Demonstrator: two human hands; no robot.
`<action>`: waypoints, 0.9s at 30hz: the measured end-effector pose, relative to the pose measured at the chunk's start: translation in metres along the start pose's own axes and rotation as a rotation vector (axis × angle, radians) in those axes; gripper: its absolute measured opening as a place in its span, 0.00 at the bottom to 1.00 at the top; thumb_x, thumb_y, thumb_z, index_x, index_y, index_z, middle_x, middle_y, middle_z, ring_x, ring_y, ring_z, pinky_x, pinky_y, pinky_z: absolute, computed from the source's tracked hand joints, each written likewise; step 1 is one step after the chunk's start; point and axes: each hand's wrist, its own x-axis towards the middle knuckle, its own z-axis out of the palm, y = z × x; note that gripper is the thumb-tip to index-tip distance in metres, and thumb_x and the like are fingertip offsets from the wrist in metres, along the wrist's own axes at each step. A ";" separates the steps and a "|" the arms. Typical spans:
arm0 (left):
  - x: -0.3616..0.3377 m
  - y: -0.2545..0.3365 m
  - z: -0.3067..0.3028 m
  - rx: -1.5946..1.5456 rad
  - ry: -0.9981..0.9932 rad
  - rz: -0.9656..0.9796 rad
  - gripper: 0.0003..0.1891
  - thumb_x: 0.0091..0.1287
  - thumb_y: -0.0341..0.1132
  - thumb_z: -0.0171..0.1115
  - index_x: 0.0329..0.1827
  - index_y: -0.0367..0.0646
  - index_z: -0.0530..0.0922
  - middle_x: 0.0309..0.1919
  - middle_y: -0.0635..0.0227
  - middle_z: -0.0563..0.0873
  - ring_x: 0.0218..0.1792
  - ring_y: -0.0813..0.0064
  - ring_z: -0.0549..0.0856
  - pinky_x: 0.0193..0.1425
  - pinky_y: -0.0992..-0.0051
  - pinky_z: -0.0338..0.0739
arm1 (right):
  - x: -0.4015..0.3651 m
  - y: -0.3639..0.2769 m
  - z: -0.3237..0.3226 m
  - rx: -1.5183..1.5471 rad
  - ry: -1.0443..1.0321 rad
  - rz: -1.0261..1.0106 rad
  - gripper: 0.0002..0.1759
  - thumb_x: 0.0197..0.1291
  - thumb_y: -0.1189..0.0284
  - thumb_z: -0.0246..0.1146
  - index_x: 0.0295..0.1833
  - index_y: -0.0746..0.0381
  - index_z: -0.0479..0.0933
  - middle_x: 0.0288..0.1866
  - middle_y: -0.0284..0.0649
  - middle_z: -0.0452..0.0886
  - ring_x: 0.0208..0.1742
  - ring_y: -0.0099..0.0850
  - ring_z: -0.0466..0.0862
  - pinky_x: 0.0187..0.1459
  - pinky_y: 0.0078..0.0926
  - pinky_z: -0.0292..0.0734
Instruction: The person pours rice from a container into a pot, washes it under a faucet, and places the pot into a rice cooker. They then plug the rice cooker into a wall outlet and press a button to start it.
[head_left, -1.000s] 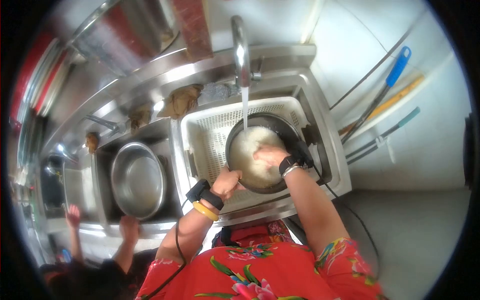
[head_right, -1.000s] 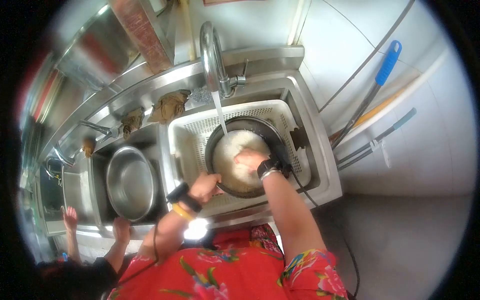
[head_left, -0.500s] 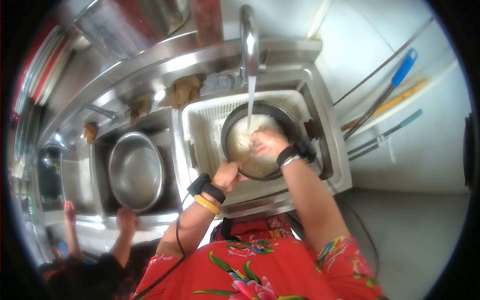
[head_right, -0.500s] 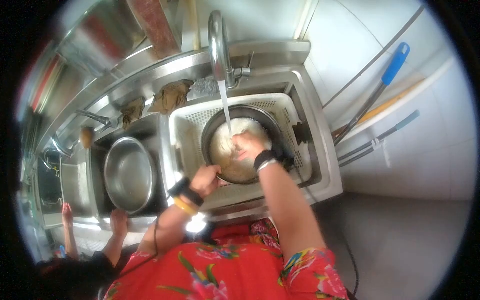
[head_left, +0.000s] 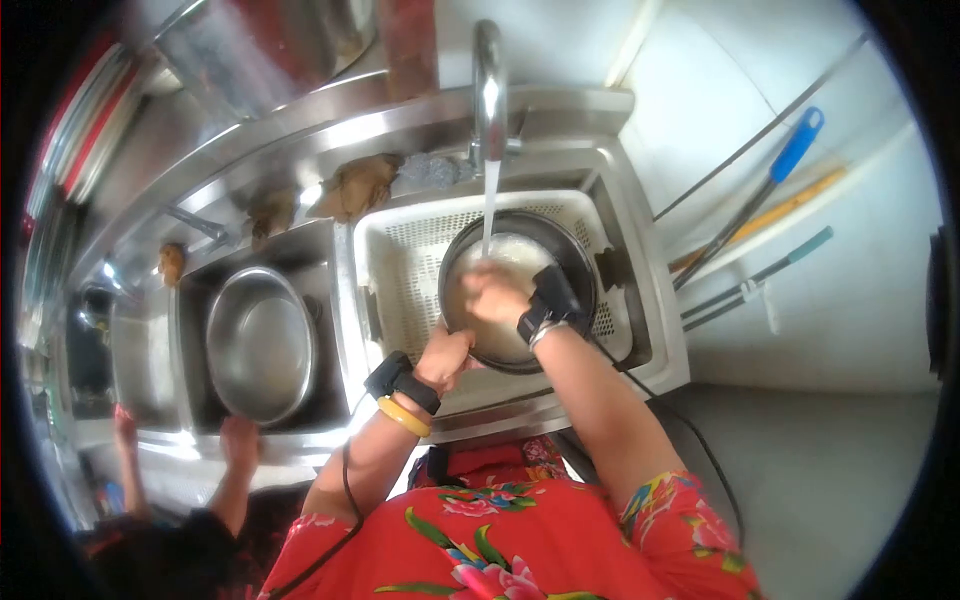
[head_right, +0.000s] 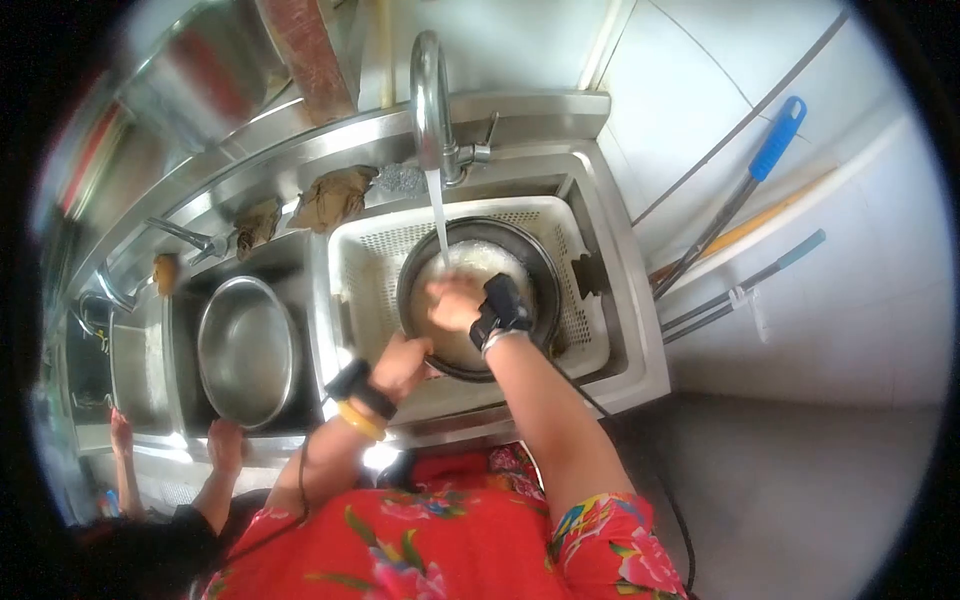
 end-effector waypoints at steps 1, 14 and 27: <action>0.001 -0.001 0.000 -0.006 -0.007 0.008 0.24 0.55 0.22 0.48 0.57 0.38 0.61 0.43 0.57 0.76 0.35 0.66 0.81 0.28 0.71 0.82 | -0.002 -0.005 0.004 -0.075 -0.257 -0.012 0.24 0.50 0.68 0.53 0.55 0.60 0.71 0.57 0.51 0.71 0.55 0.43 0.73 0.58 0.35 0.65; -0.024 0.023 0.022 0.010 -0.011 -0.045 0.22 0.53 0.22 0.48 0.55 0.33 0.65 0.42 0.58 0.78 0.36 0.65 0.82 0.30 0.68 0.81 | -0.021 0.006 -0.046 0.168 -0.348 -0.021 0.26 0.47 0.72 0.52 0.56 0.59 0.70 0.54 0.49 0.74 0.55 0.43 0.74 0.55 0.33 0.69; -0.028 0.030 0.016 -0.078 -0.018 -0.060 0.20 0.54 0.22 0.50 0.53 0.32 0.67 0.40 0.59 0.79 0.37 0.66 0.81 0.35 0.65 0.81 | 0.018 0.030 -0.056 -0.083 -0.135 0.273 0.22 0.49 0.72 0.50 0.53 0.61 0.71 0.54 0.51 0.73 0.55 0.45 0.74 0.54 0.36 0.70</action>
